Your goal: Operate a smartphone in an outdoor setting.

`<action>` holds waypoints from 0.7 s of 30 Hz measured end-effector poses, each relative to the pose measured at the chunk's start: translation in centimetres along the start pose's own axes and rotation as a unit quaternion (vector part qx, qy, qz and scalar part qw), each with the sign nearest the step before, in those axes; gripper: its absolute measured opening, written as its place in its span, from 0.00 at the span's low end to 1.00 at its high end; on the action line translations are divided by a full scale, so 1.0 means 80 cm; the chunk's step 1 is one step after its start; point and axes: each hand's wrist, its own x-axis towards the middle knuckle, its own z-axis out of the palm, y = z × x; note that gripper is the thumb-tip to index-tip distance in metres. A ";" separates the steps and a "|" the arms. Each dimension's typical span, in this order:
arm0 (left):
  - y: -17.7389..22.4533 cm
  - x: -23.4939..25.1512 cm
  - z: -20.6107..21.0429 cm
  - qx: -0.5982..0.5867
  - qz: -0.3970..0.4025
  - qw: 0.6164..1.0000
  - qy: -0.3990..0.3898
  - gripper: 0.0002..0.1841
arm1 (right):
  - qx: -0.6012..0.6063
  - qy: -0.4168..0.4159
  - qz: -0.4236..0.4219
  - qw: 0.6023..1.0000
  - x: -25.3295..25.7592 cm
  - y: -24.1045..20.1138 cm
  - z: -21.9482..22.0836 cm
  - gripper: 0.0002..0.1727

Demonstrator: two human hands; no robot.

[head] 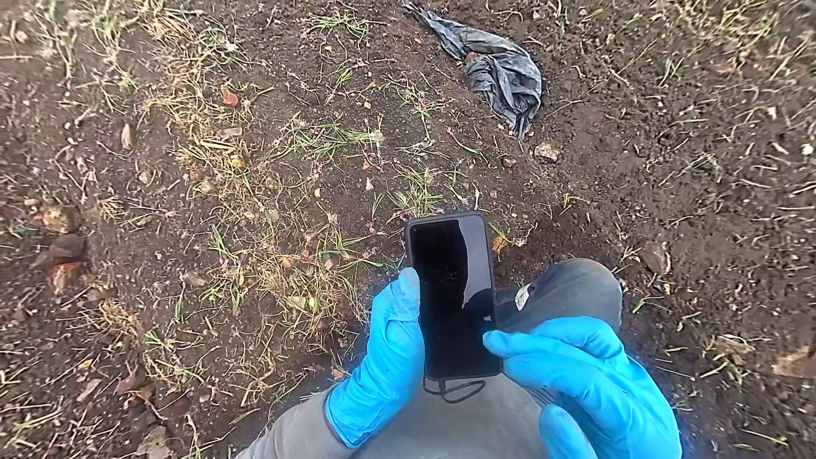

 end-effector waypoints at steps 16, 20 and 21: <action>-0.001 -0.014 0.002 0.017 0.021 0.999 -0.031 0.29 | -0.046 0.003 -0.004 0.999 0.035 0.008 0.005 0.26; -0.003 -0.015 0.002 0.012 0.023 0.999 -0.031 0.29 | -0.028 0.025 0.004 0.999 0.029 0.008 0.002 0.26; -0.004 -0.015 0.002 0.013 0.023 0.999 -0.030 0.29 | -0.026 0.027 0.006 0.999 0.027 0.009 0.000 0.26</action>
